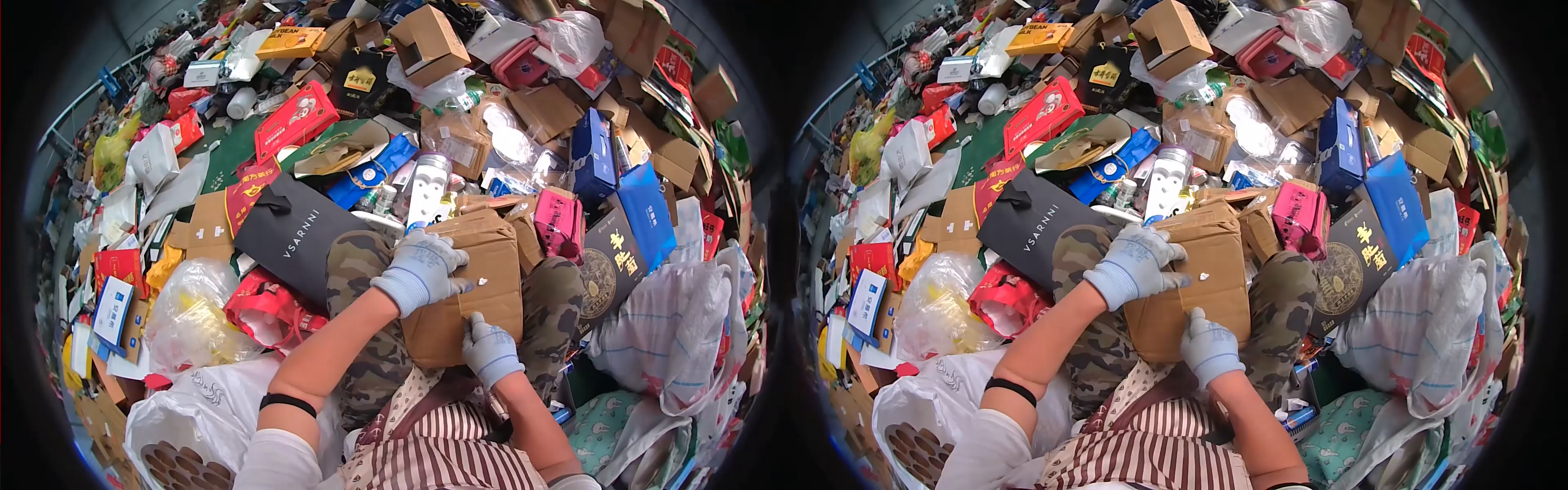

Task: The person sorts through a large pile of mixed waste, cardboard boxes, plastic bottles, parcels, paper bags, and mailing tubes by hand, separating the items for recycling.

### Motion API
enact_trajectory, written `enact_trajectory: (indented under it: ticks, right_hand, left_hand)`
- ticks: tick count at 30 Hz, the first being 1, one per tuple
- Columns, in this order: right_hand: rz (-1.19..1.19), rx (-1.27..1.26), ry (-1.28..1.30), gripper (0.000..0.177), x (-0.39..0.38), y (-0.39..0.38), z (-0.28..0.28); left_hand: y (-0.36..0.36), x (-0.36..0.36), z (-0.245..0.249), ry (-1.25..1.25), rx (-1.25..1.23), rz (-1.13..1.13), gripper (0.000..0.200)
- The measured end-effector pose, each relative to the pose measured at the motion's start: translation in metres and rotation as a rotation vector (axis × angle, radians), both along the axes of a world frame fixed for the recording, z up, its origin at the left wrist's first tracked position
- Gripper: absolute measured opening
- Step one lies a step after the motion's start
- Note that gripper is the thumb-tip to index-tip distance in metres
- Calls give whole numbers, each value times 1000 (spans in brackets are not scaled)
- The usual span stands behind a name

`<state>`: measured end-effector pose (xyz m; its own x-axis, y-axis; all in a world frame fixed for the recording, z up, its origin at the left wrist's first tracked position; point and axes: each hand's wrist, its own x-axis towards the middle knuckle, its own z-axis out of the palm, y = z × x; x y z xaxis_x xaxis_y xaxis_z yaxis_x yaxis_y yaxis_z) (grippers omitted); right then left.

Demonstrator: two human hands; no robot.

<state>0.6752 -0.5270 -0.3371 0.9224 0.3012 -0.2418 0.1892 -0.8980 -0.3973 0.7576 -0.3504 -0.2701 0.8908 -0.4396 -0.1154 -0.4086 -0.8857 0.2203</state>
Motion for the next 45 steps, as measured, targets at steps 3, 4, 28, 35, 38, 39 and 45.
enact_trajectory:
  ticks: [3,4,28,35,38,39,45]
  right_hand:
    - [-7,-36,55,21,-4,2,2]
    - [-13,-41,77,22,-9,4,5]
    - [-84,226,153,21,-76,-45,-27]
    - [-413,877,217,19,-52,-63,9]
    - [-333,829,56,18,-35,-64,11]
    - [-303,820,-20,18,-30,-62,12]
    - [-285,908,183,21,-11,-57,19]
  left_hand:
    - [-9,4,6,49,404,-158,32]
    - [-17,-1,0,-16,554,-171,30]
    - [-50,-76,-65,-68,394,-519,8]
    - [-27,-27,13,76,281,-519,30]
    - [-21,-21,32,85,58,-340,40]
    - [-19,-21,33,96,-10,-277,41]
    - [-5,-39,-2,146,-340,55,52]
